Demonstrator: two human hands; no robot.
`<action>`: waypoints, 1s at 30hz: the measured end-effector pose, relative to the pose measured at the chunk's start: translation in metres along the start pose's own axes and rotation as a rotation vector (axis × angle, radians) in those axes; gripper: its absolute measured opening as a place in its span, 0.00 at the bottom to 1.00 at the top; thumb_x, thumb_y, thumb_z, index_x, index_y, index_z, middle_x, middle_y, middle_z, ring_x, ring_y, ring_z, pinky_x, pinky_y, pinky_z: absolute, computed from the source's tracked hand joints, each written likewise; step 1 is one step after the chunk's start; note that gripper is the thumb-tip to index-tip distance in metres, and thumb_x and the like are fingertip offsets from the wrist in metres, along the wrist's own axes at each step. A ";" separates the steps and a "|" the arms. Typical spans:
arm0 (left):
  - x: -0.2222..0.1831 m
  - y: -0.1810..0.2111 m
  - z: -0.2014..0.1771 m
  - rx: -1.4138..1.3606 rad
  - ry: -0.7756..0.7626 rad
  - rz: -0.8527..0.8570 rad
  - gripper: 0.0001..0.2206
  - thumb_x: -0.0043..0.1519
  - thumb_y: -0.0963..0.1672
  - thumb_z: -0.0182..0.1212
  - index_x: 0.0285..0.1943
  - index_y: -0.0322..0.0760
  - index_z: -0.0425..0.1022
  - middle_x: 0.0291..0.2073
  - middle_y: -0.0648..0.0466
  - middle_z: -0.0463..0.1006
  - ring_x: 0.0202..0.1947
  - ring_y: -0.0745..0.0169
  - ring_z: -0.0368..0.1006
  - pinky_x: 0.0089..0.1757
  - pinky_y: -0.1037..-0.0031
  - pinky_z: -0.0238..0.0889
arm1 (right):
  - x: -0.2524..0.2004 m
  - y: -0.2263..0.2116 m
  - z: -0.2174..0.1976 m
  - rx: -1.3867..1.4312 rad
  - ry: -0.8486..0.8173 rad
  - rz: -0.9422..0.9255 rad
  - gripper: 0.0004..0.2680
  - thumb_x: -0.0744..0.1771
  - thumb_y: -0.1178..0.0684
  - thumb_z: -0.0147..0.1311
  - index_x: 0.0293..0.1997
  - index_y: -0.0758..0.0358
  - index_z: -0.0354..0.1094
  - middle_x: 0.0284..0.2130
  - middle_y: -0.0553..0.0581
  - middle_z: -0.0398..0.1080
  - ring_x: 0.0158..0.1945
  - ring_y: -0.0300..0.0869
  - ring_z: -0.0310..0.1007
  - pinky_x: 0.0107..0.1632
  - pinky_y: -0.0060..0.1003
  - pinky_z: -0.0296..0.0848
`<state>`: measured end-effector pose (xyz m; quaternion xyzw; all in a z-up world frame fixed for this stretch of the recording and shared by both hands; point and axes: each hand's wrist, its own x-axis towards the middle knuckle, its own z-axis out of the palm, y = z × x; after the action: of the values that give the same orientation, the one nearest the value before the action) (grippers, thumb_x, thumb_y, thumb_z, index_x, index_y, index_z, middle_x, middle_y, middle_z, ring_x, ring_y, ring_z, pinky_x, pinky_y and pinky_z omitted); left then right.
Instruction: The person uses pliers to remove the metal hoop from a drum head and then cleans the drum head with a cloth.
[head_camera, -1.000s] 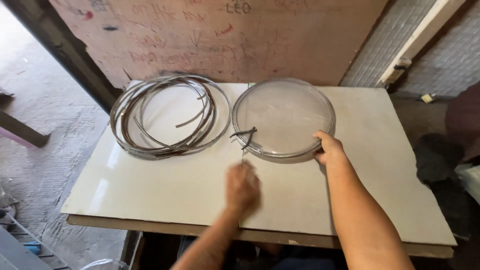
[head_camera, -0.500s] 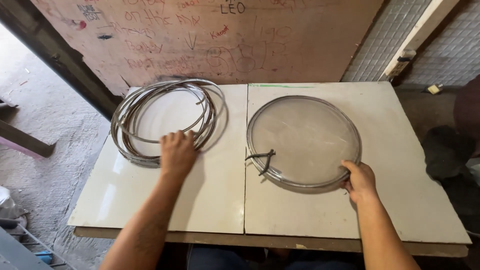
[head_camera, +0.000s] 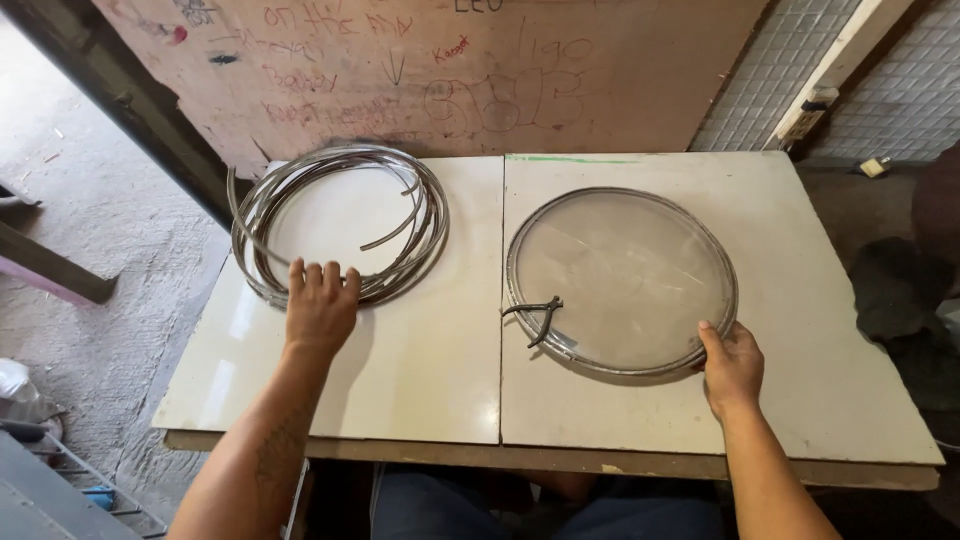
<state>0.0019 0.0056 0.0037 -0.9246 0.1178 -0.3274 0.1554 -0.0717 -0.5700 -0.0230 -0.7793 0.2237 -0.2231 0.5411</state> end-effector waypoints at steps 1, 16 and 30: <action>0.002 -0.007 -0.001 0.025 0.073 0.043 0.08 0.58 0.40 0.60 0.44 0.44 0.80 0.32 0.49 0.74 0.40 0.47 0.75 0.58 0.48 0.61 | -0.002 -0.001 0.001 0.008 0.003 -0.010 0.20 0.71 0.49 0.63 0.63 0.78 0.64 0.46 0.79 0.72 0.53 0.60 0.72 0.48 0.60 0.72; -0.009 -0.020 0.043 -0.116 -0.040 -0.434 0.13 0.56 0.45 0.56 0.49 0.41 0.76 0.49 0.44 0.74 0.57 0.39 0.69 0.56 0.54 0.58 | 0.003 0.014 0.007 -0.017 0.044 -0.040 0.20 0.70 0.45 0.65 0.62 0.74 0.68 0.45 0.75 0.73 0.54 0.59 0.73 0.52 0.58 0.70; -0.006 0.021 0.037 -0.194 0.081 0.128 0.07 0.52 0.46 0.66 0.32 0.42 0.74 0.48 0.48 0.73 0.57 0.43 0.71 0.57 0.53 0.62 | 0.005 0.014 0.003 0.064 0.010 -0.019 0.19 0.71 0.49 0.63 0.64 0.74 0.65 0.47 0.74 0.73 0.52 0.56 0.74 0.51 0.55 0.72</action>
<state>0.0183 -0.0044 -0.0344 -0.9119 0.2138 -0.3409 0.0806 -0.0679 -0.5751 -0.0369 -0.7627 0.2115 -0.2391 0.5625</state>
